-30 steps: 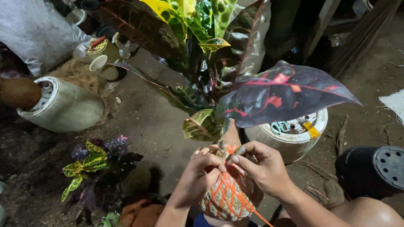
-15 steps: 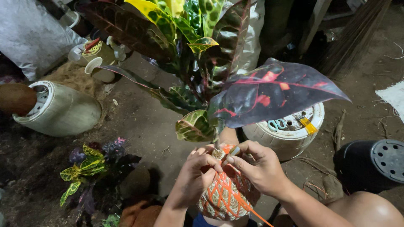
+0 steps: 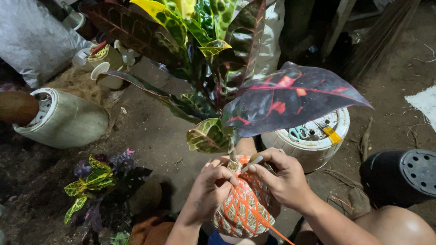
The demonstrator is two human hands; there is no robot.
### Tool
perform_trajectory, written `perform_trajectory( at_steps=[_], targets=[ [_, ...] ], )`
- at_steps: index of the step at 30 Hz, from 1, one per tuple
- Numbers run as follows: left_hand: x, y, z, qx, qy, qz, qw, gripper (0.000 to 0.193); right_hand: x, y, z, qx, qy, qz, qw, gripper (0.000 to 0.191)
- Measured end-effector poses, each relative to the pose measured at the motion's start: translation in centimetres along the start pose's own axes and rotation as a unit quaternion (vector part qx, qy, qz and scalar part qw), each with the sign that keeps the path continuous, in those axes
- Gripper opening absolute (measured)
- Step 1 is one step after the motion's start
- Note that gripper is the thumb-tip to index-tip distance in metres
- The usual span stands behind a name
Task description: The person wraps orange string around the root ball of a potted plant to secure it. They use scissors to cut the string and adjust the plant's position while wrapping.
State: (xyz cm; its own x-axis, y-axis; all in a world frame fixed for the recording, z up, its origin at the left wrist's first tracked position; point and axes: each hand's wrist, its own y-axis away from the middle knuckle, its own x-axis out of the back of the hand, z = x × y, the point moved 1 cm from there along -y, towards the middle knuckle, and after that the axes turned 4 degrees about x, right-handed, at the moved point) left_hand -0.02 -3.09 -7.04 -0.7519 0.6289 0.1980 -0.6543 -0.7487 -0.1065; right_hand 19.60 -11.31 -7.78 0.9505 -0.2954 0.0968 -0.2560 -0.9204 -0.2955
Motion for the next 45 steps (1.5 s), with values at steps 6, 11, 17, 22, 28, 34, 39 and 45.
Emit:
perform_trajectory(
  at_steps=[6, 11, 17, 22, 28, 34, 39, 45],
  targets=[
    [0.0, 0.0, -0.4, -0.018, 0.021, -0.004, 1.0, 0.017, 0.1, 0.1, -1.6, 0.104, 0.122, -0.002, 0.987, 0.017],
    [0.1, 0.0, -0.5, 0.027, 0.036, -0.011, 0.999, 0.018, 0.5, -0.4, -2.1, 0.25, 0.251, 0.009, 0.935, 0.038],
    [0.7, 0.5, -1.6, 0.019, 0.068, -0.007, 0.997, 0.019, 7.6, -0.1, 0.7, 0.223, 0.276, 0.125, 0.927, 0.032],
    [0.6, 0.3, -2.8, 0.06, 0.065, 0.001, 0.996, 0.019, 18.1, -1.3, 6.5, -0.057, 0.218, 0.229, 0.947, 0.026],
    [0.3, 0.1, -1.6, 0.046, 0.025, -0.009, 0.999, 0.022, 19.4, -0.9, 13.3, -0.24, 0.457, 0.107, 0.85, 0.036],
    [-0.1, -0.2, -0.5, 0.008, 0.02, -0.015, 1.0, 0.02, 17.4, -1.7, 14.2, -0.327, 0.495, 0.085, 0.8, 0.028],
    [0.1, -0.1, -0.3, 0.06, 0.033, -0.015, 0.998, 0.019, 17.3, -1.7, 15.0, -0.317, 0.486, 0.071, 0.811, 0.03],
    [-0.2, -0.2, -0.4, 0.051, 0.061, -0.021, 0.997, 0.022, 16.5, -2.4, 13.2, -0.284, 0.499, 0.118, 0.81, 0.031]
  ],
)
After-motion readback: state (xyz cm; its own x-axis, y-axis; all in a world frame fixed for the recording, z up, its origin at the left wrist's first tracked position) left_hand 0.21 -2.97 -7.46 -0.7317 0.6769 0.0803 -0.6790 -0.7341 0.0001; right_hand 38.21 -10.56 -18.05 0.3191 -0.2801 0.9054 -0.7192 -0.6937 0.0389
